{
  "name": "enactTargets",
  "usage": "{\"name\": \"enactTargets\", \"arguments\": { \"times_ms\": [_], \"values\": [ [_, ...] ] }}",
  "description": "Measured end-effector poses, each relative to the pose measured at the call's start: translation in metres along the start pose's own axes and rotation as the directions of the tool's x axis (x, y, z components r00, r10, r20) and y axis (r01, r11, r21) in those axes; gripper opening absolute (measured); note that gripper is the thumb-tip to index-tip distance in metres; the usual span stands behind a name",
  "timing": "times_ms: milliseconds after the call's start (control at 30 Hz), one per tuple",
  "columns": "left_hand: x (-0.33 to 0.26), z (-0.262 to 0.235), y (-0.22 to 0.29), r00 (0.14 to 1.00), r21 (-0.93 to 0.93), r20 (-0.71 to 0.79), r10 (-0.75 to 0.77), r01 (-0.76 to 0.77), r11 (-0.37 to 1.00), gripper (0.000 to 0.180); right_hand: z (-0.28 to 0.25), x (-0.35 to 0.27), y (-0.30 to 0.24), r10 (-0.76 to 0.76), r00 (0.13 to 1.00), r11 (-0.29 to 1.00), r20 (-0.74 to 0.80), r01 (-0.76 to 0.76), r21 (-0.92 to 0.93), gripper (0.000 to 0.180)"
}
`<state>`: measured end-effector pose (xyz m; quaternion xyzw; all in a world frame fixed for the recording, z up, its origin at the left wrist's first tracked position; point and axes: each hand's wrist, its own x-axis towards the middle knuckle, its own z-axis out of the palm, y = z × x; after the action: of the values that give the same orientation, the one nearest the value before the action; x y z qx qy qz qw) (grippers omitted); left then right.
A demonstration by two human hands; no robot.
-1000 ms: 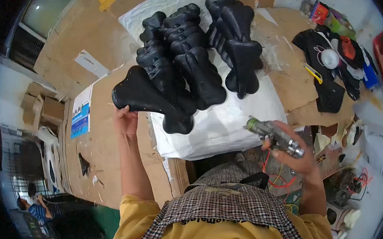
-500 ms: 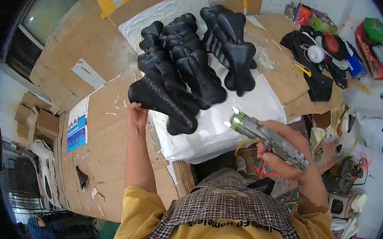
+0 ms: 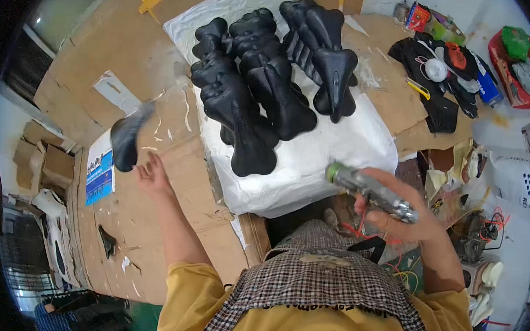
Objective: The person is unpacking bicycle seats from a sack using a utility knife and then spraying each one with a liquid coating using a spray gun.
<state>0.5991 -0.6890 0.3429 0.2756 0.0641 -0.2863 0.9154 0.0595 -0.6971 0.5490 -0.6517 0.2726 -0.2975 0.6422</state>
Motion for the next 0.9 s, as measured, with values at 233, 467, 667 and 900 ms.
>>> {"name": "enactTargets", "arguments": {
  "times_ms": [233, 467, 667, 900],
  "values": [
    [-0.028, -0.067, -0.098, 0.940, 0.724, -0.147, -0.309, 0.315, 0.613, 0.059, 0.027, 0.001, 0.022, 0.329, 0.938, 0.932, -0.111, -0.341, -0.121, 0.051],
    [-0.025, -0.049, -0.152, 0.893, 0.923, 0.066, -0.445, 0.115, 0.366, 0.055, 0.033, -0.010, 0.000, 0.095, 0.961, 0.986, -0.259, -0.126, -0.106, 0.055],
    [-0.030, -0.044, -0.165, 0.871, 0.959, 0.153, -0.466, -0.016, 0.283, 0.050, 0.040, -0.017, 0.015, 0.321, 0.914, 0.938, -0.249, -0.343, -0.049, 0.057],
    [-0.076, -0.045, -0.121, 0.889, 0.886, 0.097, -0.448, 0.128, 0.446, 0.018, 0.028, -0.012, 0.027, 0.314, 0.927, 0.912, -0.207, -0.355, -0.205, 0.054]
  ]
}}
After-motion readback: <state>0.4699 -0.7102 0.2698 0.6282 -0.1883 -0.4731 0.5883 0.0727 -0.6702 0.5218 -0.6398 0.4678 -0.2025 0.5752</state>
